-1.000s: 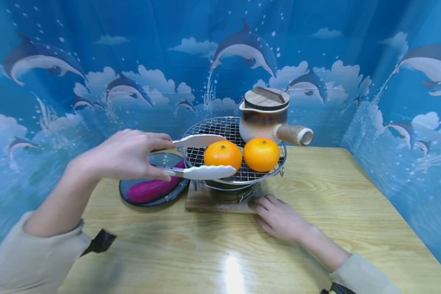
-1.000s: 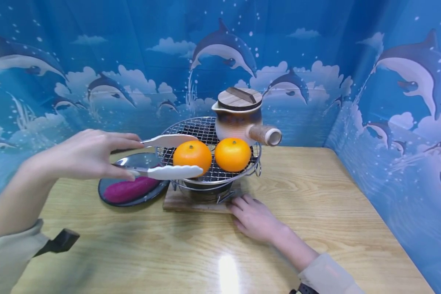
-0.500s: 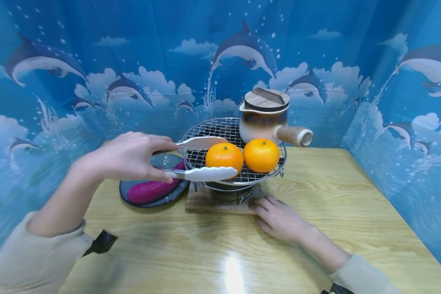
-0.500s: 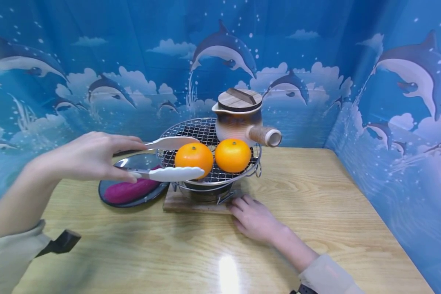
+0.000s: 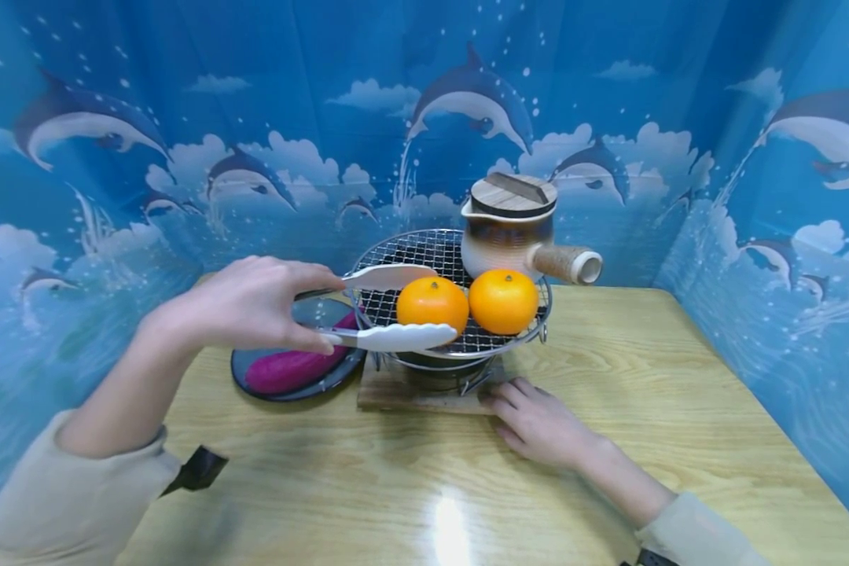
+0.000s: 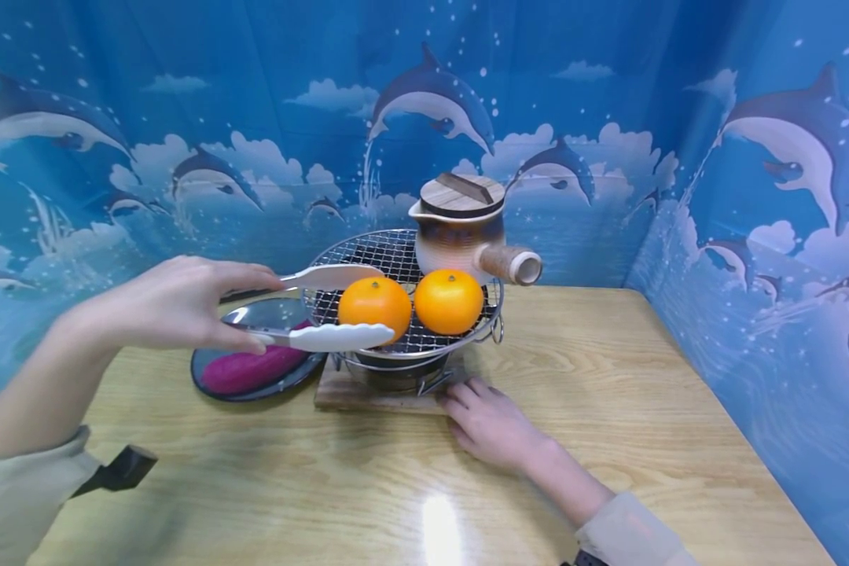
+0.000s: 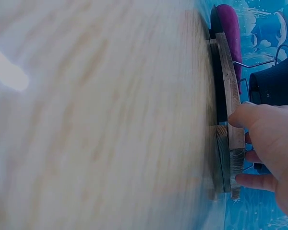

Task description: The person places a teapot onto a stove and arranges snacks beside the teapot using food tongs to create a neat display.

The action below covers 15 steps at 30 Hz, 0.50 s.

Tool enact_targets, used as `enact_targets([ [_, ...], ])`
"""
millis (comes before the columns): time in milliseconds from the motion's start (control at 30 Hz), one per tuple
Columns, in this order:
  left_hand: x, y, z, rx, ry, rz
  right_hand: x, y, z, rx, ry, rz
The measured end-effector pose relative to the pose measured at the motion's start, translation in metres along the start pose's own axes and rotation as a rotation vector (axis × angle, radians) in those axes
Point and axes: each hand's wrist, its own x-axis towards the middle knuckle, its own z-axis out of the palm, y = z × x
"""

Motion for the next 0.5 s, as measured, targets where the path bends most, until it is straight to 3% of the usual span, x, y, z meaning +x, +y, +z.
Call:
enact_targets([
  [500,-0.0039,-0.0035,-0.0022,-0.018,0.027,-0.036,-0.0004,0.0003,0.0027,0.021,0.031,-0.003],
])
